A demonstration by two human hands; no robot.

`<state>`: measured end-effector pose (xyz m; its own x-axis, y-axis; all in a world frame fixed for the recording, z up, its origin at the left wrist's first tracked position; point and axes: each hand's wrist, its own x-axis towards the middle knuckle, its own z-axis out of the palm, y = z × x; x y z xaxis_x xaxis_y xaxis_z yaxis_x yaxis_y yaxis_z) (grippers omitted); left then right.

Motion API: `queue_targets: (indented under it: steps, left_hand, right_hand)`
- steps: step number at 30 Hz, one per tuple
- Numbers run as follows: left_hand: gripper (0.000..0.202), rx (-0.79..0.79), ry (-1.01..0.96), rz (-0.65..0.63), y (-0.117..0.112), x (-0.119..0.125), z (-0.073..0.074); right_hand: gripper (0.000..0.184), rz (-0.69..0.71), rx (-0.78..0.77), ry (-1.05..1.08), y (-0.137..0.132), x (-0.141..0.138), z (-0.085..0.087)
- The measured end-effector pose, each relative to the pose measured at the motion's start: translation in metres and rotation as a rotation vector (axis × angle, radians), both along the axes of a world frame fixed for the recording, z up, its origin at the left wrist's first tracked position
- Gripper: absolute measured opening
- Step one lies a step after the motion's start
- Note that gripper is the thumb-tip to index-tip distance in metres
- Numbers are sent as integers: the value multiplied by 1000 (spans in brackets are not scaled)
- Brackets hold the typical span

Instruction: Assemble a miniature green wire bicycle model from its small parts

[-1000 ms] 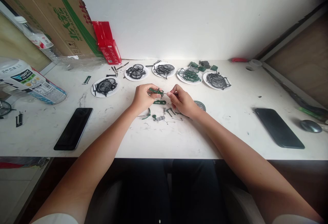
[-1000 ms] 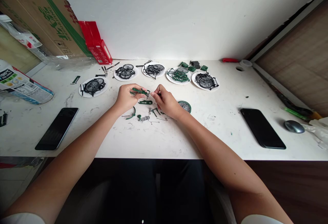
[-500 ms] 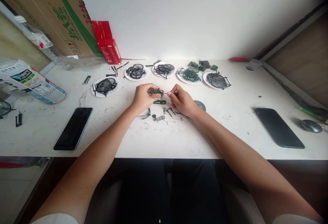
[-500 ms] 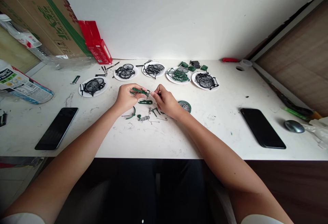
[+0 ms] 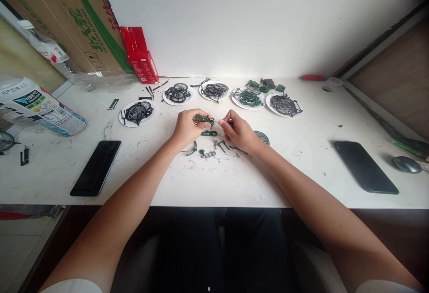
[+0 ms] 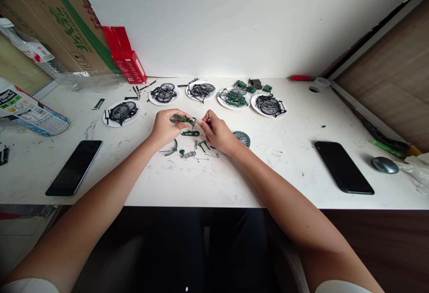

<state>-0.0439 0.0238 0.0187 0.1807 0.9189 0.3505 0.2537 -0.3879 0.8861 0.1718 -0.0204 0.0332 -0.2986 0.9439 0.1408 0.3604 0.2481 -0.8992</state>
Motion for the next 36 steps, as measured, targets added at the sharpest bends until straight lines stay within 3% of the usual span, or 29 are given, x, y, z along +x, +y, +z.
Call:
queue_targets:
  steps: [36]
  left_hand:
    - [19, -8, 2, -6, -1, 0, 0]
  right_hand:
    - [44, -23, 1, -33, -1, -1, 4]
